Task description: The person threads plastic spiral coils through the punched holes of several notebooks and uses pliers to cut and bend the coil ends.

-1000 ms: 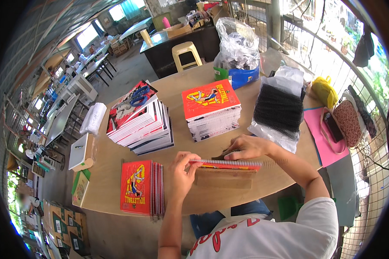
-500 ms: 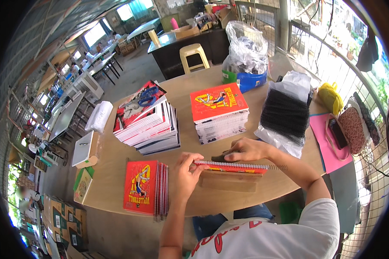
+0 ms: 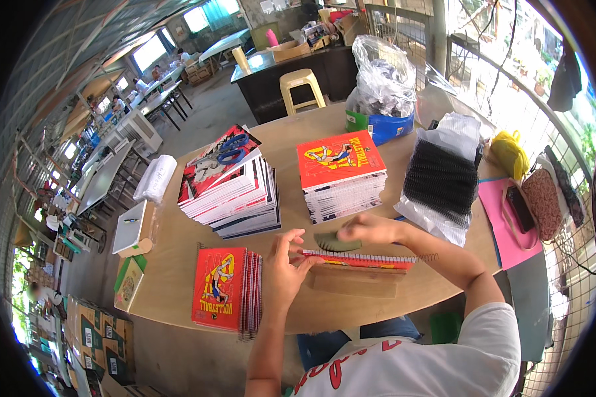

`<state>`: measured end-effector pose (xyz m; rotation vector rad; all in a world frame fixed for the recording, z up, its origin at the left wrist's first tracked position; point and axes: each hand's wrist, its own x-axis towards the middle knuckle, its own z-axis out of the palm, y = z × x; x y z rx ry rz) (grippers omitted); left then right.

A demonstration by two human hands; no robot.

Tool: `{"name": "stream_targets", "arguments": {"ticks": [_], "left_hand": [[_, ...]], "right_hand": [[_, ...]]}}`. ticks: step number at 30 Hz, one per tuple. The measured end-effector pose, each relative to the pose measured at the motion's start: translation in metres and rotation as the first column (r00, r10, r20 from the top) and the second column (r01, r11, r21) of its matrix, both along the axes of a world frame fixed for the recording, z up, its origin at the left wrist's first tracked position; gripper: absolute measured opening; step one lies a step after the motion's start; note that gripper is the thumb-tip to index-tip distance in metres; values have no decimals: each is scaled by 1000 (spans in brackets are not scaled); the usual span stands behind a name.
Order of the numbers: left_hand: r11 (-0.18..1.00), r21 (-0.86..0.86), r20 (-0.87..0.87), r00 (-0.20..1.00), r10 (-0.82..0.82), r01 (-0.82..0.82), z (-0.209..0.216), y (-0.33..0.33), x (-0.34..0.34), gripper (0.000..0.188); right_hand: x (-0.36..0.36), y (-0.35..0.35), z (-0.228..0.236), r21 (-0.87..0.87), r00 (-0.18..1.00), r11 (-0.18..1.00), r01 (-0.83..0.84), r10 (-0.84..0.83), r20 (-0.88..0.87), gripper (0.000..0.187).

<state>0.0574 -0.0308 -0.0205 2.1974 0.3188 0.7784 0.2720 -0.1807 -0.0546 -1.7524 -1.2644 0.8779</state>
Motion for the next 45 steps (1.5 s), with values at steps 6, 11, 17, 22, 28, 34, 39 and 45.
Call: {"name": "stream_targets", "arguments": {"ticks": [6, 11, 17, 22, 28, 34, 39, 45], "left_hand": [[998, -53, 17, 1000, -18, 19, -6, 4, -2, 72], [995, -99, 85, 996, 4, 4, -20, 6, 2, 75], [957, -216, 172, 972, -159, 195, -43, 20, -3, 49], [806, -464, 286, 924, -255, 367, -46, 14, 8, 25], [778, -472, 342, 900, -271, 414, -65, 20, 16, 16], [783, -465, 324, 902, -284, 413, -59, 17, 13, 14], [712, -547, 362, 891, -273, 440, -57, 13, 13, 14], [665, -592, 393, 884, -254, 455, -63, 13, 14, 14]], "right_hand": [[-20, 5, 31, -217, 986, 974, -60, 92, 140, 78], [-16, 19, 12, -57, 1000, 998, 17, -17, -3, 75], [12, -11, -34, 161, 913, 986, -33, -35, 406, 59], [14, -97, -81, 271, 544, 955, 122, -293, 786, 45], [17, -88, 6, 548, 721, 809, 213, -509, 470, 36], [-11, -34, 131, 405, 416, 853, -330, -253, 873, 43], [-41, 0, 141, 197, 47, 818, -541, -205, 978, 30], [-53, 14, 145, 63, -198, 786, -616, -231, 953, 18]]}}
